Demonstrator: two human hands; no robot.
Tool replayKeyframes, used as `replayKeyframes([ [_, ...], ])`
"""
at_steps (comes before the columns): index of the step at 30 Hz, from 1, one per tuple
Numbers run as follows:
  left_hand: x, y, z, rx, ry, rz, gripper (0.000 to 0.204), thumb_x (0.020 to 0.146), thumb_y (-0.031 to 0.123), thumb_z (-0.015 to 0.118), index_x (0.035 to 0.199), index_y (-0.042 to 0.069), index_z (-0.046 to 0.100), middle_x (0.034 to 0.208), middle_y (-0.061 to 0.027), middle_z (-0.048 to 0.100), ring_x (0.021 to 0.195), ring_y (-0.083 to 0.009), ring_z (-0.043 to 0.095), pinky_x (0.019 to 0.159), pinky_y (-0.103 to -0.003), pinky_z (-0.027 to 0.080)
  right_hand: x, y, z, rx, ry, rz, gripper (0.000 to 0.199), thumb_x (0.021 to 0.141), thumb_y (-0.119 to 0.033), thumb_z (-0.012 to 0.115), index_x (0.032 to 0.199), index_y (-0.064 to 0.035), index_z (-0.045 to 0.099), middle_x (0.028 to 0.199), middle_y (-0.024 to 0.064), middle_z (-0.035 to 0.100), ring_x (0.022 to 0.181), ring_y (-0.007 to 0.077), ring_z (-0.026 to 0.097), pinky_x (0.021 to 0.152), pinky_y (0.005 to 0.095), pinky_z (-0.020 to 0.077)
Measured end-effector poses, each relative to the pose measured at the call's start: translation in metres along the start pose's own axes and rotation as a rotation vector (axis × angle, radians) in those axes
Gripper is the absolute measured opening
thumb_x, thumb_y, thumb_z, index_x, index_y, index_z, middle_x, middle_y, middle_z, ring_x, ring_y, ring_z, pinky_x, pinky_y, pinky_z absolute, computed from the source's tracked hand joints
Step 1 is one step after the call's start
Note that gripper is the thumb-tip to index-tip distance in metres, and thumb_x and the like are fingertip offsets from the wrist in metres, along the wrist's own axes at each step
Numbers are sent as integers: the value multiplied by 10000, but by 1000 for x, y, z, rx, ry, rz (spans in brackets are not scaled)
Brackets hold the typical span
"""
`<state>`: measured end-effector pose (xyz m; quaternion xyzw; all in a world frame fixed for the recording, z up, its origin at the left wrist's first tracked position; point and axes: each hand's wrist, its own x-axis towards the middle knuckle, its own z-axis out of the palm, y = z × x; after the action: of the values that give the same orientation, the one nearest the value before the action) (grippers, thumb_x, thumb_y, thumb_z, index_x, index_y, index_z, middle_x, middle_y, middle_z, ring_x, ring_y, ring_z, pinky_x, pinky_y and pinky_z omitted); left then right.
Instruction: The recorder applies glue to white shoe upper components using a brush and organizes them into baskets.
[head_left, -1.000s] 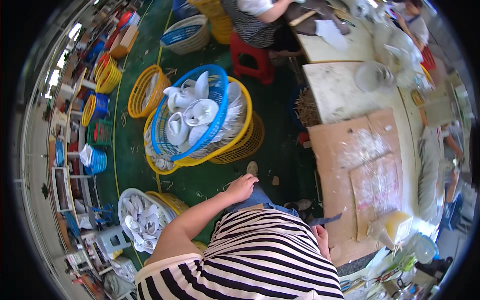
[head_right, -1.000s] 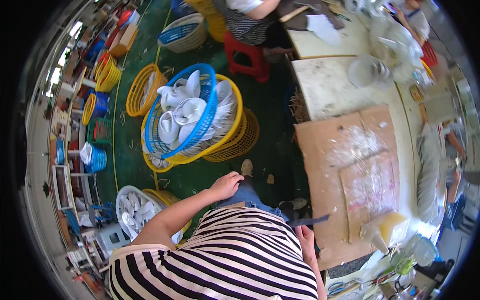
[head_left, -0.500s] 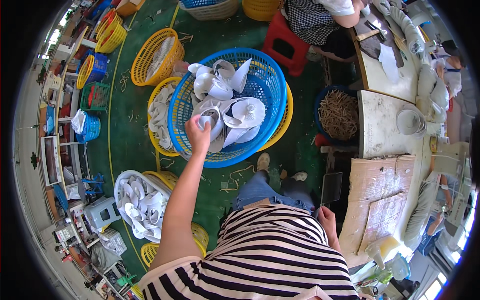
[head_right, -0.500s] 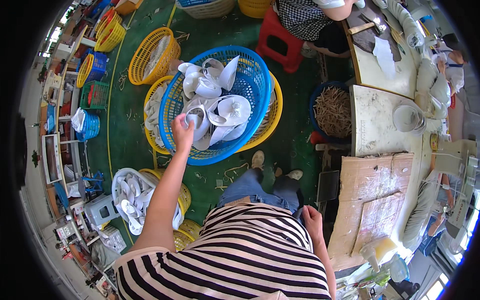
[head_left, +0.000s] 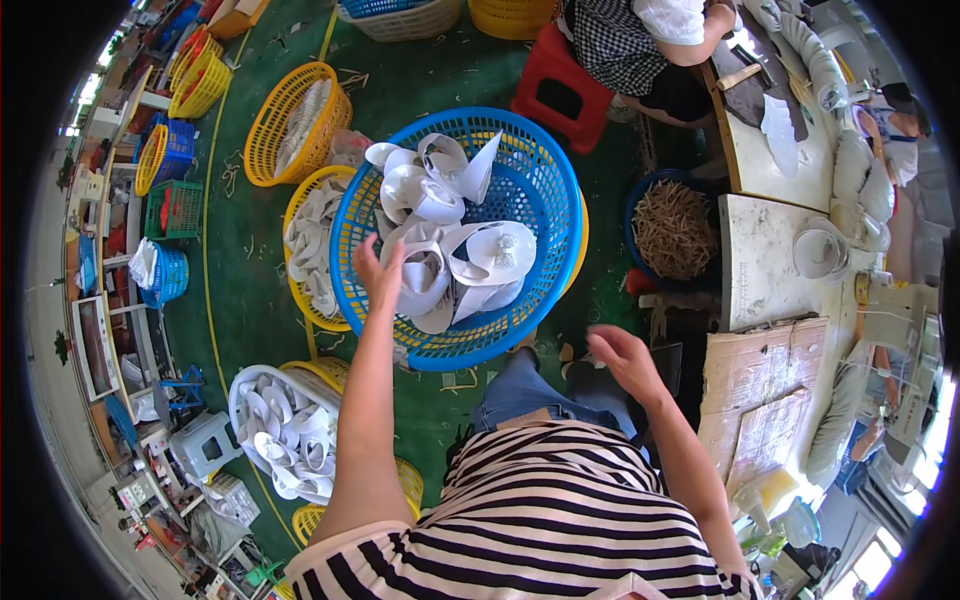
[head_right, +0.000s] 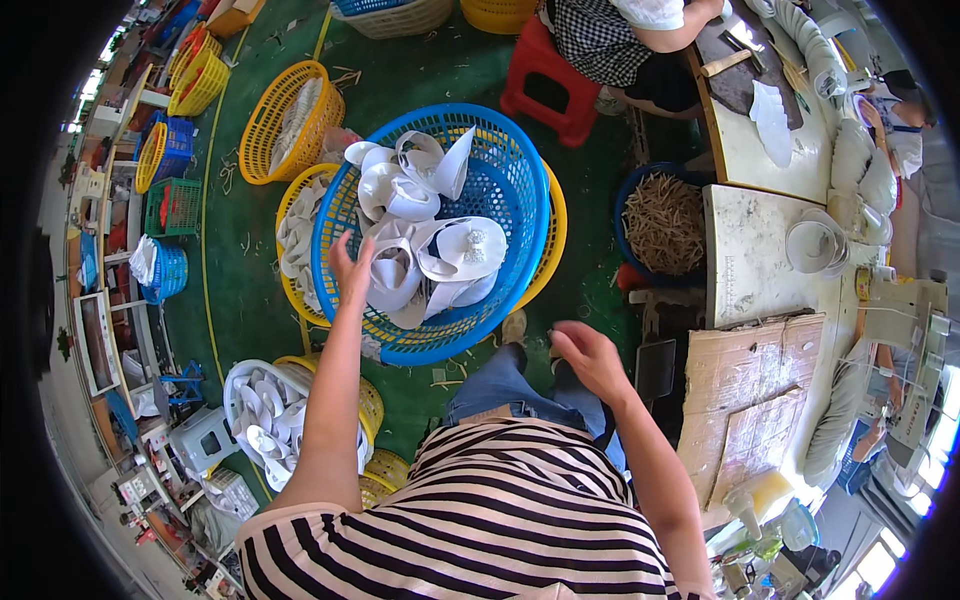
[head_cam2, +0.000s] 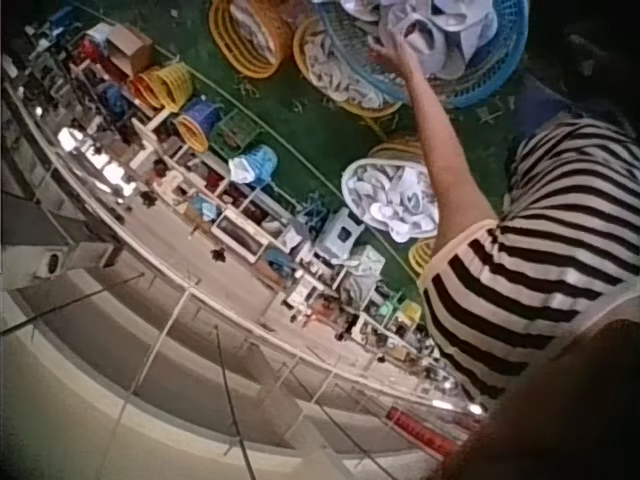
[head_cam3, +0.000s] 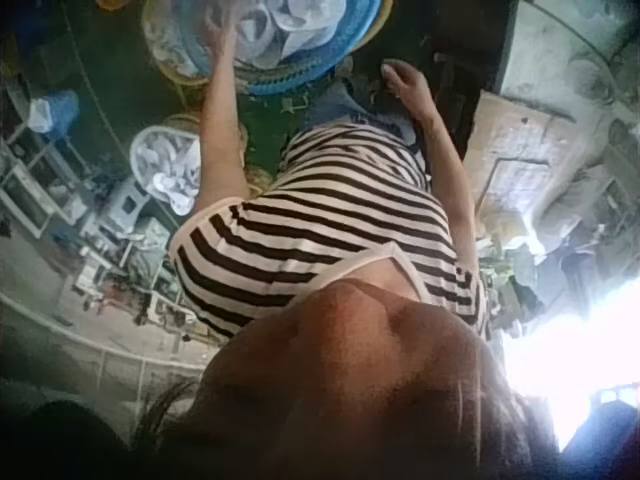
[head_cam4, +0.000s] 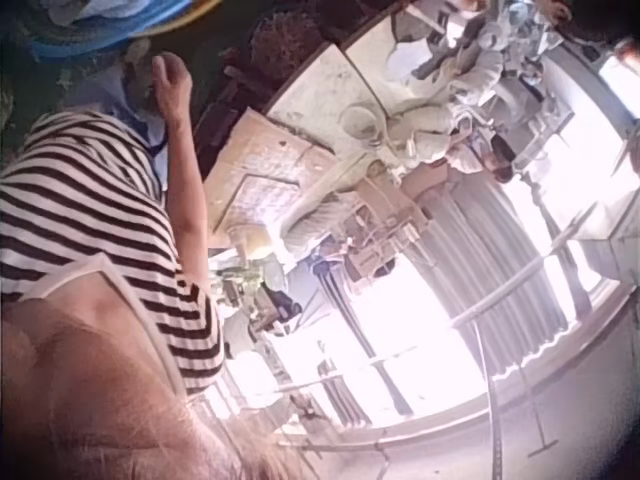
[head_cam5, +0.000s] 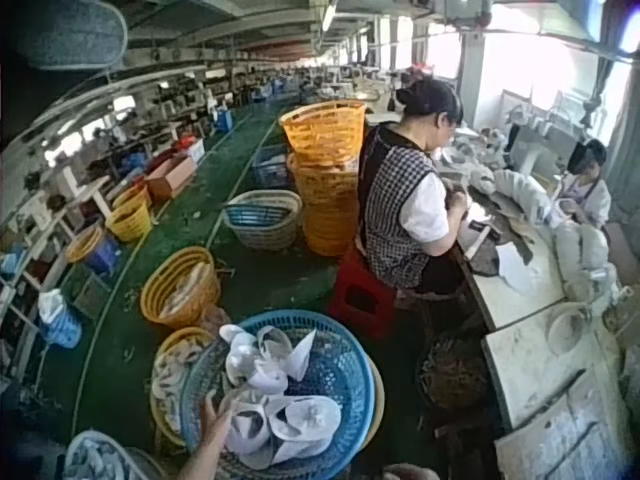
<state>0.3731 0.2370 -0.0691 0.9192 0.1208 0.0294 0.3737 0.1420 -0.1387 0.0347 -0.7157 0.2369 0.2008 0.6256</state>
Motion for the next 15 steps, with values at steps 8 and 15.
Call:
replayKeyframes([
  [8,-43,-229,-98,-604,199,-768,545,719,183,796,1193,35,572,1034,-117,621,918,-303,625,793,-480,527,101,-29,104,453,63,362,303,855,-189,679,1073,10,609,951,100,676,802,186,670,699,327,563],
  [15,-67,-122,-96,-1091,-273,-747,662,730,-51,633,1356,86,465,1198,-112,583,1055,-306,586,883,-445,509,62,-22,60,764,103,279,212,856,-32,613,1062,18,609,896,101,655,715,214,659,673,368,590],
])
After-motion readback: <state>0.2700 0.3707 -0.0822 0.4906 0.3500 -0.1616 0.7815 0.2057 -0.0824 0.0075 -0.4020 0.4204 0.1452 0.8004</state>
